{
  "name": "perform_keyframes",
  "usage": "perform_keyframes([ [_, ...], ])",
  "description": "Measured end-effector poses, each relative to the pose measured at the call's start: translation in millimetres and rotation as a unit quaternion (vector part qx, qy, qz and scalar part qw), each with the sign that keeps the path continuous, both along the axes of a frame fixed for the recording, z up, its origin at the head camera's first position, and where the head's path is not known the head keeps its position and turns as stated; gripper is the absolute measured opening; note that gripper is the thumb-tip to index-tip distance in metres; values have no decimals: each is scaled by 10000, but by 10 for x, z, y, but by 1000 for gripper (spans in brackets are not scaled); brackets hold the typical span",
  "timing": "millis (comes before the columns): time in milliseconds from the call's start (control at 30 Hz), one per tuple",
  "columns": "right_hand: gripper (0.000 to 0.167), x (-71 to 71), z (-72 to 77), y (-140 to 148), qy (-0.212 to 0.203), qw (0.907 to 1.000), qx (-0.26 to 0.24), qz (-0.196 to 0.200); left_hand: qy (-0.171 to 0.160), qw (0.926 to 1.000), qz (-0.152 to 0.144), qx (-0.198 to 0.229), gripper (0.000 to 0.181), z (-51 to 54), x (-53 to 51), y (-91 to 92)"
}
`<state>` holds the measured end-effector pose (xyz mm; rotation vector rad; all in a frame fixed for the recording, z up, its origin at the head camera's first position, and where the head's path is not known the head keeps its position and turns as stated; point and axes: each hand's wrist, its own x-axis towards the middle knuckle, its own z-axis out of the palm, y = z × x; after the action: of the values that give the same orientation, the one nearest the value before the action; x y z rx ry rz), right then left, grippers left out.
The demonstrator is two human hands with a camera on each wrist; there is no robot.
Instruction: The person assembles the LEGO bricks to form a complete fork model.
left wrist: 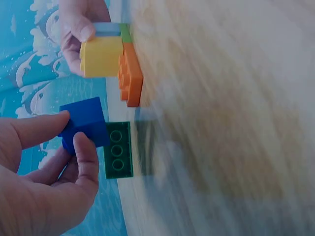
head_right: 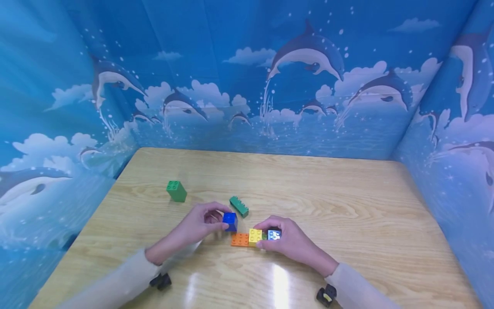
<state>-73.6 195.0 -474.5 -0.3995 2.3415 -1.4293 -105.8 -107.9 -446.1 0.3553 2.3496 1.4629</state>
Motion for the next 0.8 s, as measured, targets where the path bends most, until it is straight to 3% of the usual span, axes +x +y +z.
perform_keyframes([
  [300, 39, -4, -11, 6, 72, 9999, -85, 60, -103, 9994, -300, 116, 37, -77, 145, 44],
  [800, 36, -5, 0, -13, 59, 9998, -150, 82, 160, 9997, -183, 67, 36, -139, 266, 75],
])
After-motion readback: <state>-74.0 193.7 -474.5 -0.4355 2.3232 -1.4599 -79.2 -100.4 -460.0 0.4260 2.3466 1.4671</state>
